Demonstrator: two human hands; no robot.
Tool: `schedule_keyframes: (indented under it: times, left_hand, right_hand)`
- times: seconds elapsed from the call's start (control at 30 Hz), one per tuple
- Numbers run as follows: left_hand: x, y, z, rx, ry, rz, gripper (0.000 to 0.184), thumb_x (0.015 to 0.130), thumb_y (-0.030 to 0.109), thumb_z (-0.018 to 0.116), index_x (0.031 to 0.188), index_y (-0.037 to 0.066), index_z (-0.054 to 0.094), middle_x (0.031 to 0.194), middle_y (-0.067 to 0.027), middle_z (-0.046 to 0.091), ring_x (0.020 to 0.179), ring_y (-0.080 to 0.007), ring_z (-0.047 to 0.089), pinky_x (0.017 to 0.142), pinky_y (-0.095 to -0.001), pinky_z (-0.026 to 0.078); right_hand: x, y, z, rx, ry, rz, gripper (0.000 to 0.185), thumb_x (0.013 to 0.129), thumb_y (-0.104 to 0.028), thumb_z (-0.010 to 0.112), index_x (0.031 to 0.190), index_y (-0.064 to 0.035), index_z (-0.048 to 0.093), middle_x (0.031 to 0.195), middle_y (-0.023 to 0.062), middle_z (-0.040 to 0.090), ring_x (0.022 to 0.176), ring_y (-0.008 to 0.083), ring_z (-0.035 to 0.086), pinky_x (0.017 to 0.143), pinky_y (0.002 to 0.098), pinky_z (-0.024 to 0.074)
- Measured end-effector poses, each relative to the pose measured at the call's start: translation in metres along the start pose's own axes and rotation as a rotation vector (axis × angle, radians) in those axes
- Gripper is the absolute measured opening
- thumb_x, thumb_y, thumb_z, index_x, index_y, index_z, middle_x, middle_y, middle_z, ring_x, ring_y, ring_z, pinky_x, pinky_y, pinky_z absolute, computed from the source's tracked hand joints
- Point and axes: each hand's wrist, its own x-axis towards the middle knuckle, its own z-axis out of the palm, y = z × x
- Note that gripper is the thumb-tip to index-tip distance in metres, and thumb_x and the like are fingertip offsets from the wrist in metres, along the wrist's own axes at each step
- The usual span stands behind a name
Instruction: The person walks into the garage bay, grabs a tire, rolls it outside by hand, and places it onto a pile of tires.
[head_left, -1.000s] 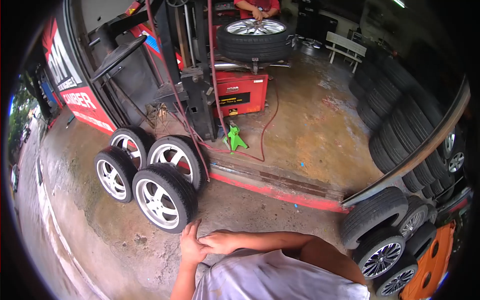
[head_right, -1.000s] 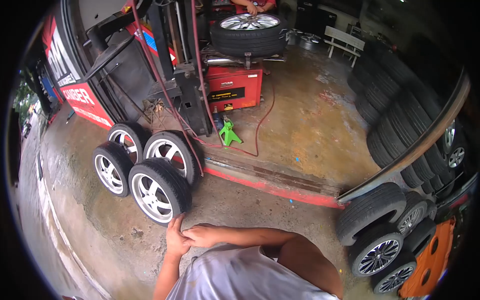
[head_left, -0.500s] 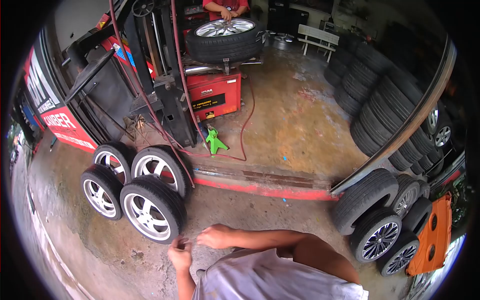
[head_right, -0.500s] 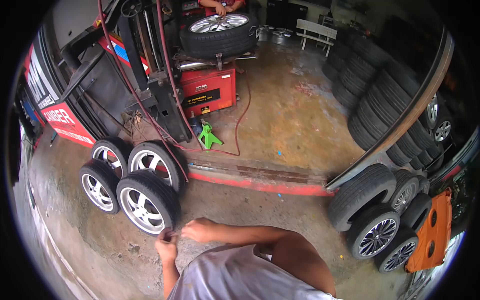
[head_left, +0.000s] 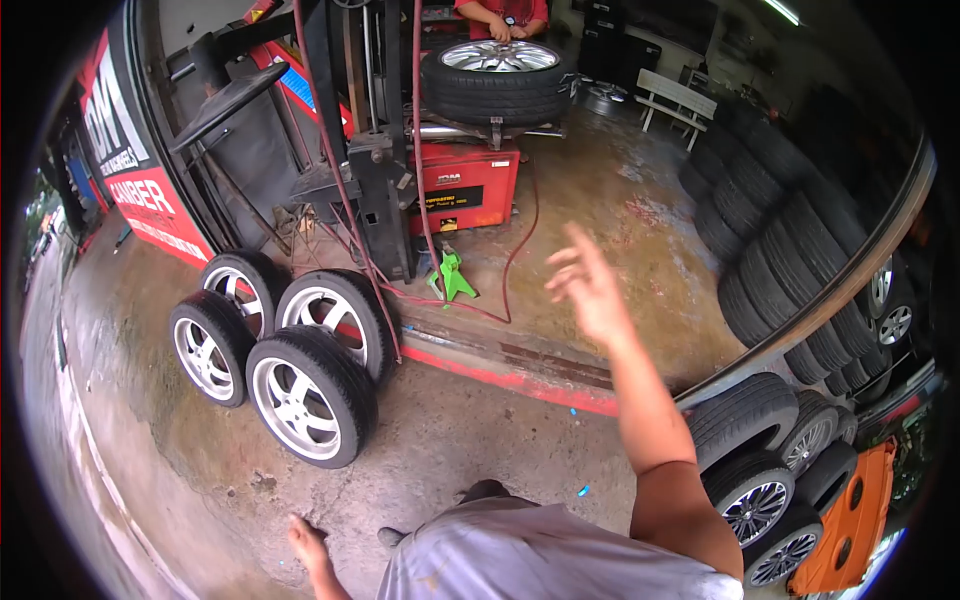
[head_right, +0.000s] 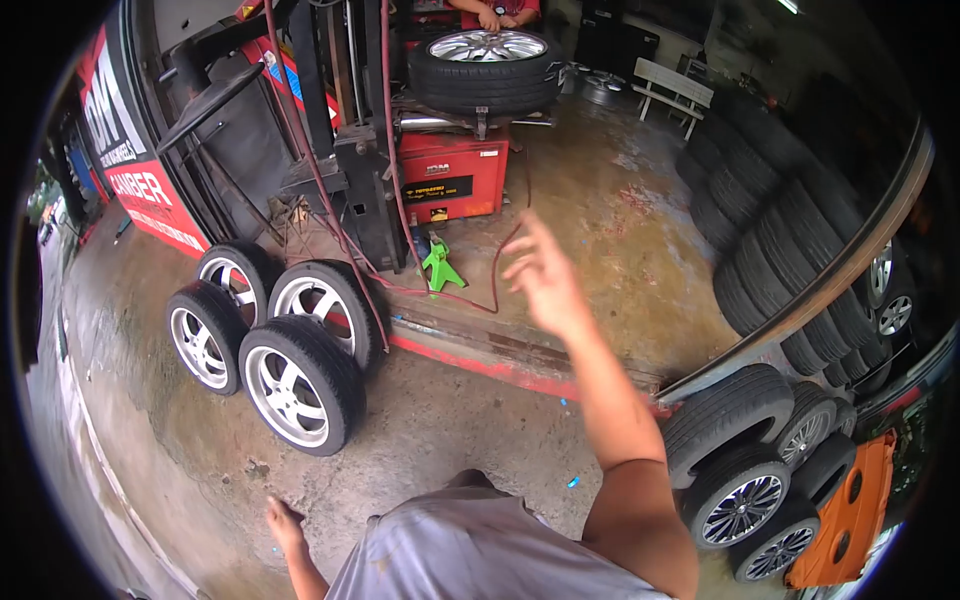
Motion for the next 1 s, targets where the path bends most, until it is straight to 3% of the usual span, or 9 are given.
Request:
schedule_keyframes:
  times: [0.1,0.17,0.2,0.37,0.43,0.53,0.6,0.77,1.0]
  left_hand:
    - [-0.022,0.084,0.113,0.074,-0.581,0.125,0.054,0.105,0.046,0.034,0.087,0.002,0.060,0.085,-0.0164,0.069,0.076,-0.0210,0.063,0.076,-0.0347,0.051]
    - [-0.042,0.131,0.166,0.154,-0.780,0.587,0.038,0.101,0.036,0.045,0.109,0.002,0.060,0.105,-0.0171,0.064,0.099,-0.0246,0.062,0.090,-0.0386,0.050]
    - [-0.042,0.128,0.178,-0.278,-0.982,0.541,0.055,0.096,0.045,0.052,0.128,0.000,0.054,0.129,-0.0175,0.060,0.116,-0.0253,0.059,0.099,-0.0368,0.047]
    - [-0.054,0.163,0.170,-0.179,-1.168,0.375,0.053,0.092,0.036,0.057,0.131,0.000,0.052,0.129,-0.0145,0.059,0.122,-0.0249,0.055,0.103,-0.0370,0.044]
    - [-0.068,0.146,0.228,-0.704,-1.187,0.803,0.052,0.091,0.033,0.058,0.132,0.001,0.051,0.130,-0.0136,0.058,0.122,-0.0247,0.055,0.103,-0.0372,0.044]
    - [-0.091,0.149,0.178,0.083,-0.996,0.764,0.031,0.094,0.017,0.052,0.122,0.004,0.055,0.119,-0.0122,0.058,0.106,-0.0234,0.059,0.095,-0.0384,0.048]
    - [-0.081,0.117,0.182,-0.566,-0.937,-0.407,0.031,0.090,0.016,0.056,0.119,0.004,0.055,0.119,-0.0108,0.059,0.108,-0.0227,0.058,0.097,-0.0395,0.046]
    - [-0.091,0.120,0.192,-0.748,-1.052,-0.643,0.029,0.093,0.016,0.053,0.118,0.003,0.056,0.117,-0.0088,0.061,0.110,-0.0221,0.061,0.095,-0.0405,0.050]
    - [-0.095,0.115,0.241,0.122,-1.415,-0.039,0.027,0.100,0.016,0.049,0.106,-0.007,0.062,0.093,-0.0102,0.068,0.076,-0.0197,0.066,0.081,-0.0326,0.054]
  right_hand:
    - [-0.062,-0.004,0.143,0.018,-0.531,0.015,0.040,0.097,-0.021,0.058,0.133,-0.0061,0.054,0.127,0.0136,0.061,0.097,0.0210,0.064,0.090,0.0389,0.0508]
    - [-0.124,-0.002,0.221,0.036,-0.773,-0.176,0.050,0.092,-0.032,0.063,0.131,-0.0018,0.055,0.109,0.0199,0.064,0.098,0.0342,0.064,0.089,0.0452,0.0488]
    - [-0.153,0.001,0.249,-0.173,-0.715,-0.541,0.050,0.089,-0.037,0.064,0.124,-0.0017,0.060,0.107,0.0177,0.065,0.100,0.0347,0.062,0.091,0.0469,0.0460]
    - [-0.167,0.041,0.261,-0.003,-0.639,-0.844,0.050,0.082,-0.043,0.064,0.111,-0.0023,0.065,0.106,0.0157,0.065,0.099,0.0349,0.060,0.091,0.0472,0.0445]
    - [-0.171,0.055,0.257,0.039,-0.621,-0.926,0.052,0.080,-0.051,0.064,0.100,-0.0036,0.066,0.098,0.0145,0.065,0.092,0.0334,0.061,0.085,0.0455,0.0461]
    - [-0.154,0.069,0.233,-0.117,-0.733,-0.759,0.057,0.079,-0.060,0.061,0.091,-0.0045,0.064,0.088,0.0125,0.063,0.085,0.0318,0.063,0.078,0.0430,0.0473]
    - [-0.158,0.081,0.234,-0.194,-0.676,-0.770,0.062,0.077,-0.066,0.059,0.086,-0.0056,0.060,0.081,0.0112,0.061,0.079,0.0314,0.064,0.072,0.0417,0.0477]
    - [-0.159,0.104,0.210,-0.232,-0.717,-0.742,0.055,0.078,-0.061,0.062,0.083,-0.0072,0.056,0.077,0.0116,0.062,0.072,0.0346,0.065,0.065,0.0447,0.0496]
    - [-0.182,0.102,0.133,-0.579,-0.800,-0.380,0.026,0.077,-0.029,0.062,0.086,-0.0055,0.054,0.072,0.0170,0.065,0.071,0.0396,0.067,0.062,0.0513,0.0522]
